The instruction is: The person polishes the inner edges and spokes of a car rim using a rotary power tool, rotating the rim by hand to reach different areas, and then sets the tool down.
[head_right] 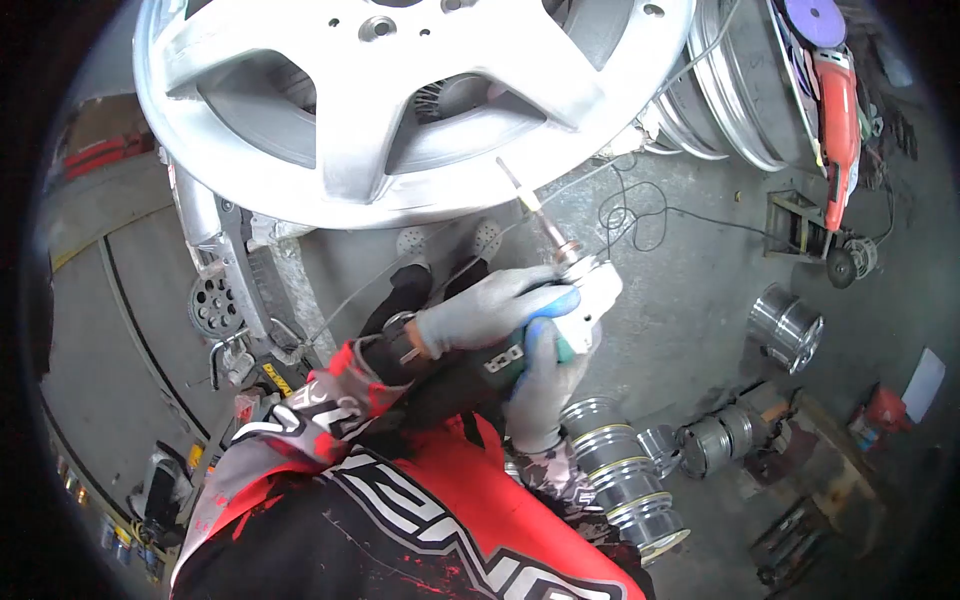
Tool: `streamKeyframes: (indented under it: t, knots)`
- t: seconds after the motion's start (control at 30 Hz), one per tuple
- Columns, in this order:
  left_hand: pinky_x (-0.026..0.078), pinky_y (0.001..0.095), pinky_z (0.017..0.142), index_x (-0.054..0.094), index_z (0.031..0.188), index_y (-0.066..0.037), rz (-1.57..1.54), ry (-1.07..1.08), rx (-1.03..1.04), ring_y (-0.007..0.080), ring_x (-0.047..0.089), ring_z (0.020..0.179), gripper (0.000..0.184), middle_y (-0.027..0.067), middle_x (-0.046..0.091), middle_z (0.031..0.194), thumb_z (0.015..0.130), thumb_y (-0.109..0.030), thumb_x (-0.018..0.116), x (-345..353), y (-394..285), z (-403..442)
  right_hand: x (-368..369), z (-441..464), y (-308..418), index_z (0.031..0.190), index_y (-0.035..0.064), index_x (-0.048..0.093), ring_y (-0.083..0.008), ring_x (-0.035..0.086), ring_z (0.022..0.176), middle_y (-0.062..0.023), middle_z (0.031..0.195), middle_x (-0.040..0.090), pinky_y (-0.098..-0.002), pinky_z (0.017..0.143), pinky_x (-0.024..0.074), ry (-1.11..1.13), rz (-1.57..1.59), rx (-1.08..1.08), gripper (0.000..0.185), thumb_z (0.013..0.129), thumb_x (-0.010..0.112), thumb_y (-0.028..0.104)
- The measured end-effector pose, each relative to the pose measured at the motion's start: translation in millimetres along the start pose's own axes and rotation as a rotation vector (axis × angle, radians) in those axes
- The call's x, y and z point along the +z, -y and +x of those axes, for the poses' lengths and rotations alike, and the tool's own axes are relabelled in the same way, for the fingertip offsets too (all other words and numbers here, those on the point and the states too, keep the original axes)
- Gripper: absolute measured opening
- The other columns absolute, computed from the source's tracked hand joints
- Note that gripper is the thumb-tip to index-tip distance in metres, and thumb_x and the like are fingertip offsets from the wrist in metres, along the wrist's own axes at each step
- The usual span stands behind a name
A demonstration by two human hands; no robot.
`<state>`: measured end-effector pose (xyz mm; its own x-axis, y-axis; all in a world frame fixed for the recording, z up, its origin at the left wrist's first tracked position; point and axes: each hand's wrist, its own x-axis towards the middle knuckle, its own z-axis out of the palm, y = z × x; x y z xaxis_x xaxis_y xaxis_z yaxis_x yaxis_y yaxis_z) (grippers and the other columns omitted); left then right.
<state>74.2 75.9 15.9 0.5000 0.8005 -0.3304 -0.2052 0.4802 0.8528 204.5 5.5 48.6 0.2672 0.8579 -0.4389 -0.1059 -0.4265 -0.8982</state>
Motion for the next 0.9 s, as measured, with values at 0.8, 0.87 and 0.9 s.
streamKeyframes:
  t: [0.8, 0.87, 0.9]
  knots:
    - [0.05, 0.0321, 0.094, 0.065, 0.121, 0.0, 0.18, -0.023, -0.051, 0.0166, 0.062, 0.1, 0.044, 0.0103, 0.067, 0.108, 0.11, -0.04, 0.052, -35.1, 17.0, -86.2, 42.9, -67.9, -32.7, 0.151, 0.0017, 0.041, -0.0183, 0.061, 0.118, -0.011, 0.133, 0.059, -0.0344, 0.1, 0.0512, 0.062, -0.146, 0.03, 0.061, 0.099, 0.07, 0.014]
    - [0.05, 0.033, 0.094, 0.066, 0.12, -0.001, 0.176, -0.074, -0.031, 0.0187, 0.062, 0.099, 0.042, 0.0114, 0.066, 0.106, 0.11, -0.04, 0.053, -34.2, 6.7, -88.1, 48.0, -64.9, -22.5, 0.149, 0.0015, 0.042, -0.0191, 0.061, 0.119, -0.0115, 0.134, 0.059, -0.0352, 0.1, 0.0517, 0.081, 0.103, 0.233, 0.059, 0.099, 0.07, 0.013]
    - [0.05, 0.033, 0.094, 0.066, 0.12, -0.001, 0.176, -0.073, -0.032, 0.0187, 0.062, 0.099, 0.042, 0.0114, 0.066, 0.106, 0.11, -0.04, 0.053, -33.2, 7.7, -85.8, 45.4, -63.1, -24.5, 0.149, 0.0015, 0.042, -0.0191, 0.061, 0.119, -0.0115, 0.134, 0.059, -0.0352, 0.1, 0.0517, 0.08, 0.103, 0.234, 0.059, 0.099, 0.07, 0.013]
